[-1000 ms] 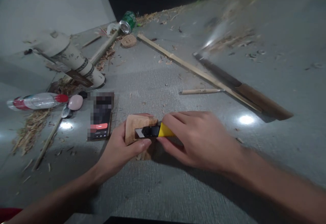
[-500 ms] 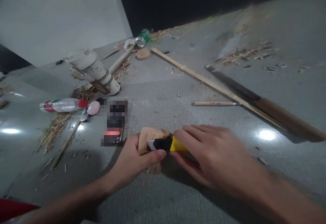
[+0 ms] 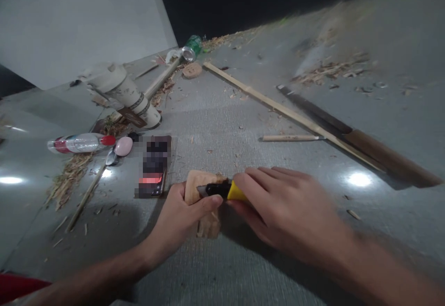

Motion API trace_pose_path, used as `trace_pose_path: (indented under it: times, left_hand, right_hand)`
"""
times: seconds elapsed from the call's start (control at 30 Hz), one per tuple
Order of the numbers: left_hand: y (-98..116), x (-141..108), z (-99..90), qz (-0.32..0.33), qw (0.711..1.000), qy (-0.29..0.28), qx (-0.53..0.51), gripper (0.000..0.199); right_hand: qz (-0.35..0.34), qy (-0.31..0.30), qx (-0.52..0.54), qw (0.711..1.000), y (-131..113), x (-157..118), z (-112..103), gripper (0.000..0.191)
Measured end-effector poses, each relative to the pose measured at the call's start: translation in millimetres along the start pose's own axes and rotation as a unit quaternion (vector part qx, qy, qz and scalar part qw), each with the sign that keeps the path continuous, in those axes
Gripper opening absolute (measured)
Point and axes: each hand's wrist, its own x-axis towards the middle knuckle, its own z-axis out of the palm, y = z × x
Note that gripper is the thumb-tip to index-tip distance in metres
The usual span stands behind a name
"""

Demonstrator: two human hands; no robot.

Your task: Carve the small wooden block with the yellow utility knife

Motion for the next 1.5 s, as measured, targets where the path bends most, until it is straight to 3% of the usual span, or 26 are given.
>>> trace_pose_path:
  times: [0.73, 0.97, 1.2, 1.5]
  left_hand:
    - [-2, -1, 3.3, 0.001, 0.999, 0.043, -0.026, 0.031]
    - [-3, 0, -0.1, 0.016, 0.998, -0.03, -0.061, 0.032]
    - [-4, 2, -0.9, 0.031, 0.989, -0.092, -0.112, 0.058]
    - [-4, 3, 1.2, 0.046, 0.991, -0.101, -0.071, 0.044]
  right_hand:
    - [0.031, 0.039, 0.008, 0.999, -6, 3, 9, 0.025]
    - [-0.019, -0.012, 0.011, 1.0, 5, 5, -3, 0.018]
    - [-0.022, -0.022, 0.021, 0.999, 2, 4, -5, 0.015]
    - [-0.021, -0.014, 0.029, 0.999, 2, 5, -4, 0.016]
